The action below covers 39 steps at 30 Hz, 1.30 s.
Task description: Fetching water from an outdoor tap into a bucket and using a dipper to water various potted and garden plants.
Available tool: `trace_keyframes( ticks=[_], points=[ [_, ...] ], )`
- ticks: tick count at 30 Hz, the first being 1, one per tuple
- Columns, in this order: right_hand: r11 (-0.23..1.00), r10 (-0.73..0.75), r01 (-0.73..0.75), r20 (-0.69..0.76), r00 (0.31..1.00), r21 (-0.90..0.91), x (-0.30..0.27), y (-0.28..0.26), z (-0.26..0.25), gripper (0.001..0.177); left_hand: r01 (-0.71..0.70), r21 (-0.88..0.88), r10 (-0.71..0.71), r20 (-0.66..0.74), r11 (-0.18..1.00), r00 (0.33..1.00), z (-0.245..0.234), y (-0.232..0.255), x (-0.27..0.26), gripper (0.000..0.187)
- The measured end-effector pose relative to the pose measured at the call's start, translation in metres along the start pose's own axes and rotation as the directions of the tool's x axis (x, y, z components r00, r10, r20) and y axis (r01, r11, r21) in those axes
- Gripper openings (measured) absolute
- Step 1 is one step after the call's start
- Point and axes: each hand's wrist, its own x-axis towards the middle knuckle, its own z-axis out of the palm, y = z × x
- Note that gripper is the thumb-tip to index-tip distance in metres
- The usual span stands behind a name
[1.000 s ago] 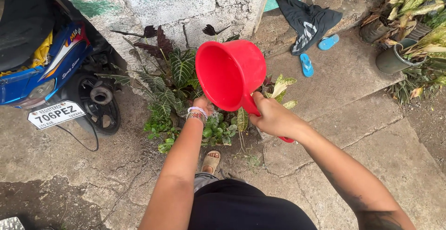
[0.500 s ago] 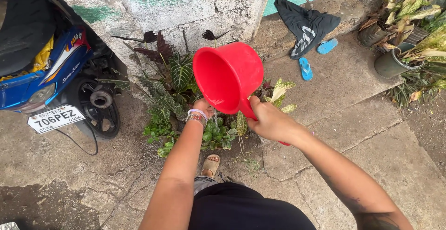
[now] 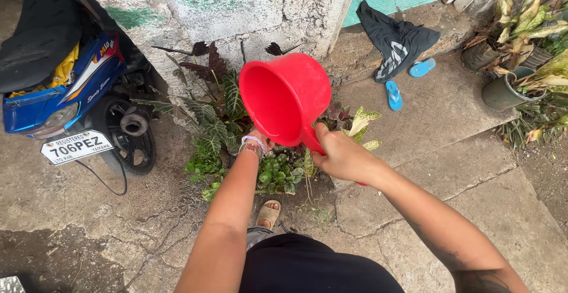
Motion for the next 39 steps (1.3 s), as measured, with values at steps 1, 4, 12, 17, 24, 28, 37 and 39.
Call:
trace_keyframes(
  ticks=[1, 4, 12, 17, 24, 28, 37, 39],
  points=[
    [1.0, -0.004, 0.004, 0.002, 1.0, -0.001, 0.0, -0.001, -0.006, 0.028, -0.001, -0.003, 0.001, -0.003, 1.0, 1.0, -0.103, 0.007, -0.057, 0.042],
    [0.971, 0.006, -0.013, 0.029, 1.0, 0.237, 0.003, 0.002, -0.027, 0.039, 0.008, -0.139, 0.009, 0.119, 0.99, 0.993, 0.029, 0.047, -0.093, 0.041],
    [0.869, 0.044, 0.004, -0.086, 0.995, 0.494, 0.01, -0.014, -0.086, 0.032, 0.125, -0.425, 0.091, 0.453, 0.897, 0.887, 0.09, 0.155, -0.077, 0.042],
    [0.964, 0.06, 0.016, -0.272, 0.961, 0.267, 0.022, -0.029, -0.113, 0.03, -0.162, -0.119, 0.197, 0.418, 0.98, 0.887, 0.132, 0.194, 0.001, 0.037],
    [0.993, 0.067, -0.022, -0.396, 0.916, 0.117, 0.054, -0.012, -0.13, 0.031, -0.154, -0.125, 0.196, 0.476, 0.98, 0.857, 0.187, 0.231, 0.031, 0.032],
    [0.999, 0.034, -0.018, -0.449, 0.893, 0.04, 0.073, -0.001, -0.13, 0.034, -0.037, -0.172, 0.11, 0.442, 0.984, 0.89, 0.201, 0.239, 0.049, 0.031],
    [0.978, -0.114, 0.006, -0.511, 0.852, -0.208, 0.11, 0.005, -0.129, 0.036, -0.082, 0.363, -0.098, 0.451, 0.928, 0.887, 0.191, 0.261, 0.051, 0.042],
    [0.96, -0.143, -0.005, -0.511, 0.848, -0.279, 0.118, 0.001, -0.127, 0.036, -0.213, 0.336, 0.013, 0.51, 0.917, 0.86, 0.186, 0.267, 0.057, 0.036]
  ],
)
